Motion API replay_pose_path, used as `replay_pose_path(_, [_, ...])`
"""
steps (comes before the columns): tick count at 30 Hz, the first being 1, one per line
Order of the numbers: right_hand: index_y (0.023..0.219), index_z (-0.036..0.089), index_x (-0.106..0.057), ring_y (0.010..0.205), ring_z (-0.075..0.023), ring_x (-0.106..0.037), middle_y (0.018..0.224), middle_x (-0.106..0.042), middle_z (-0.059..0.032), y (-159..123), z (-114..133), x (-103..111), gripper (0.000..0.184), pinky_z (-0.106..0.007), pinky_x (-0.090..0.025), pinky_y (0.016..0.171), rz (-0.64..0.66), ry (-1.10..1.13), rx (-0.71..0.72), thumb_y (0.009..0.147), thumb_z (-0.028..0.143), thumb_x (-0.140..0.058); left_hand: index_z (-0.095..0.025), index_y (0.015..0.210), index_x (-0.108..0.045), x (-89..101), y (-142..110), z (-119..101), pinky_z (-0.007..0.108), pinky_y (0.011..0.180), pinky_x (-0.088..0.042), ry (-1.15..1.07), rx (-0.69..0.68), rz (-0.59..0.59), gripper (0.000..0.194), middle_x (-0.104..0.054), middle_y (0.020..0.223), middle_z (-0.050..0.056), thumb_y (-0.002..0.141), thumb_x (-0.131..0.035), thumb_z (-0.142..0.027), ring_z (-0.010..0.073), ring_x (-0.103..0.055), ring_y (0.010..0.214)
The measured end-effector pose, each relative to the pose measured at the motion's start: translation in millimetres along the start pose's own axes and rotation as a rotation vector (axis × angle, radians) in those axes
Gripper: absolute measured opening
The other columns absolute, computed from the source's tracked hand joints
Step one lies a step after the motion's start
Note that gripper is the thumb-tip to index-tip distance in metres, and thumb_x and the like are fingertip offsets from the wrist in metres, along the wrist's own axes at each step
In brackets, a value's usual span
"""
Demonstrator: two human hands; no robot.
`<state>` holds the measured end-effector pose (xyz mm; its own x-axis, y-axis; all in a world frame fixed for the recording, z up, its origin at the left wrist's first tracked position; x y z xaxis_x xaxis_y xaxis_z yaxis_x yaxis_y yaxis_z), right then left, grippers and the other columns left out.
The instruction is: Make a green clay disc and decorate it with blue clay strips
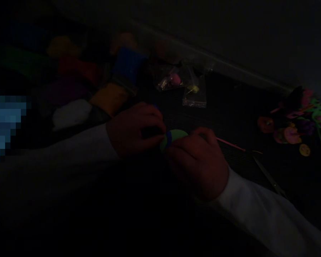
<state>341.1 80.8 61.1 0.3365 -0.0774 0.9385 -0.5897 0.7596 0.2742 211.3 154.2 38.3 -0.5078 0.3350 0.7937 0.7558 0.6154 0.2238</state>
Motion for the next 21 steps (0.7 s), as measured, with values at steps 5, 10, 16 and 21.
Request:
replay_pose_path(5, [0.088, 0.019, -0.058, 0.074, -0.0144, -0.058, 0.083, -0.066, -0.0022, 2.7, -3.4, 6.1, 0.013, -0.037, -0.04, 0.078, 0.004, 0.035, -0.058, 0.075, 0.019, -0.058, -0.017, 0.078, -0.062, -1.1, -0.8, 1.0, 0.032, 0.073, -0.039, -0.003, -0.006, -0.004, 0.016, -0.059, 0.084, 0.005, 0.071, -0.054, -0.028, 0.0173, -0.051, 0.081])
replay_pose_path(10, [0.086, 0.019, -0.058, 0.076, -0.0153, -0.057, 0.081, -0.064, -0.0034, 6.8, -10.0, 13.9, 0.011, -0.033, -0.044, 0.071, -0.038, 0.076, -0.166, 0.075, 0.02, -0.056, -0.016, 0.08, -0.061, -2.0, -1.0, 1.1, 0.032, 0.075, -0.038, 0.0, -0.011, -0.006, 0.016, -0.059, 0.086, 0.005, 0.071, -0.054, -0.028, 0.0175, -0.052, 0.083])
replay_pose_path(16, [0.088, 0.022, -0.058, 0.075, -0.0131, -0.058, 0.081, -0.063, 0.0006, 4.7, -22.5, 20.4, 0.012, -0.029, -0.047, 0.069, -0.116, 0.111, -0.313, 0.076, 0.022, -0.056, -0.013, 0.086, -0.058, -2.1, -0.2, 0.5, 0.033, 0.078, -0.037, -0.007, -0.016, 0.021, 0.021, -0.059, 0.088, 0.006, 0.072, -0.054, -0.028, 0.0178, -0.052, 0.085])
replay_pose_path(21, [0.089, 0.023, -0.058, 0.076, -0.013, -0.059, 0.082, -0.063, 0.0018, 0.9, -26.7, 23.7, 0.014, -0.031, -0.047, 0.076, -0.164, 0.107, -0.333, 0.075, 0.021, -0.056, -0.011, 0.089, -0.057, -0.3, -1.0, -1.3, 0.031, 0.078, -0.037, 0.0, 0.011, -0.007, 0.022, -0.06, 0.087, 0.006, 0.071, -0.055, -0.024, 0.0166, -0.051, 0.083])
Point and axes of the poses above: each hand's wrist, its own y-axis towards the middle knuckle, its own x-axis out of the back of the hand, z = x × y, the point moved 4 cm from there along y, towards the middle knuckle
